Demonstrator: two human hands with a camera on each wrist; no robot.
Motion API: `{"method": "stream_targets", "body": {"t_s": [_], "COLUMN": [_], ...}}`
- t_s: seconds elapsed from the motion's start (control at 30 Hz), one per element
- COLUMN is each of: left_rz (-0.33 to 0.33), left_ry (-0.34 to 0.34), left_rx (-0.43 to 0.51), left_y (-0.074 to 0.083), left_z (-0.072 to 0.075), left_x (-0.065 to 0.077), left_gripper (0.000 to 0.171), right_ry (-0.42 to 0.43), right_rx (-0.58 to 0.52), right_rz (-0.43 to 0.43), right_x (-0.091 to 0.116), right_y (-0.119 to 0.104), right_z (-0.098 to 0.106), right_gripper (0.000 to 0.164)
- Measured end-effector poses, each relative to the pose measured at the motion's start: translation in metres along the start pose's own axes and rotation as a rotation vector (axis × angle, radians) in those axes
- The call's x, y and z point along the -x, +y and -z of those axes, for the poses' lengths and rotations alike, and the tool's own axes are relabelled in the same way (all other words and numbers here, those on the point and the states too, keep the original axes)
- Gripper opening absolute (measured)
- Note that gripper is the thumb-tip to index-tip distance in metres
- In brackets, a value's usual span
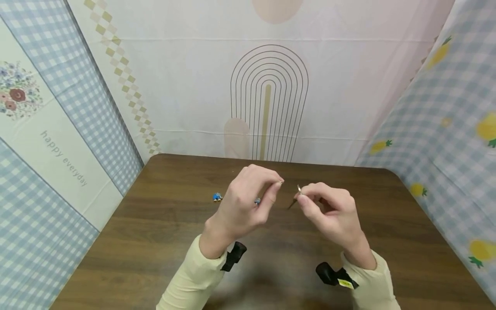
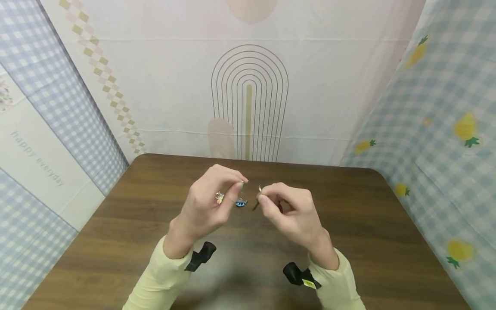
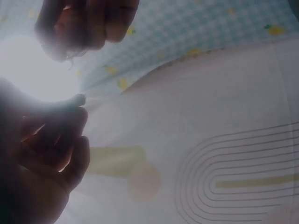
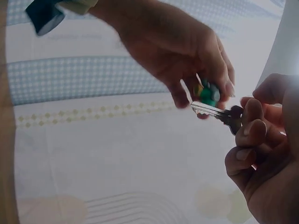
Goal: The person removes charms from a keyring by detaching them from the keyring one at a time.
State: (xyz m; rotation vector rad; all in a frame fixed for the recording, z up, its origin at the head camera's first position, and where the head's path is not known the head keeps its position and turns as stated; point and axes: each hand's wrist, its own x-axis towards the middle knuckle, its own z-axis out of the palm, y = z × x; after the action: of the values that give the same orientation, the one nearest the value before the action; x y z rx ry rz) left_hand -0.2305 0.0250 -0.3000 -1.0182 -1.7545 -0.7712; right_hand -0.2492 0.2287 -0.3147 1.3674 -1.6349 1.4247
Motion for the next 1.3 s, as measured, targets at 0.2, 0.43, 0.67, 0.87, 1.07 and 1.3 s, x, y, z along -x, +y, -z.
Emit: {"method": "stream_targets", "body": {"t_s": [0.2, 0.43, 0.67, 0.87, 1.07, 1.3], "left_rz": [0.119, 0.318, 0.488, 0.627, 0.744, 0.795], "left_ry": [-0.087, -0.208, -0.308, -0.402, -0.525, -0.637], "left_rx": [0.031, 0.102, 0.136, 0.159, 0.121, 0.112], "left_y": [-0.014, -0.033, -0.054, -0.071, -0.083, -0.094], "left_z": [0.006, 0.009, 0.015, 0.021, 0.023, 0.024], "left_x": [0.013, 0.032, 0.057, 0.079, 0.102, 0.131], "left_gripper": [0.004, 0.002, 0.006, 0.006, 0.009, 0.008], "right_ry": [-0.042, -0.108, -0.149, -0.193, -0.226, -0.253], "right_rx": [0.107, 0.142, 0.201, 0.284, 0.331, 0.361], "right_rz": [-0.090, -0.174, -0.183, -0.359, -0.640, -0.759], "right_x": [0.011, 0.019, 0.021, 0.052, 0.078, 0.097], "right_y": [0.015, 0.024, 0.018, 0.046, 0.066, 0.083], "right_z": [0.011, 0.021, 0.027, 0.047, 0.067, 0.081], "right_gripper": [0.004, 0.031, 0.031, 0.024, 0.012, 0.008]}}
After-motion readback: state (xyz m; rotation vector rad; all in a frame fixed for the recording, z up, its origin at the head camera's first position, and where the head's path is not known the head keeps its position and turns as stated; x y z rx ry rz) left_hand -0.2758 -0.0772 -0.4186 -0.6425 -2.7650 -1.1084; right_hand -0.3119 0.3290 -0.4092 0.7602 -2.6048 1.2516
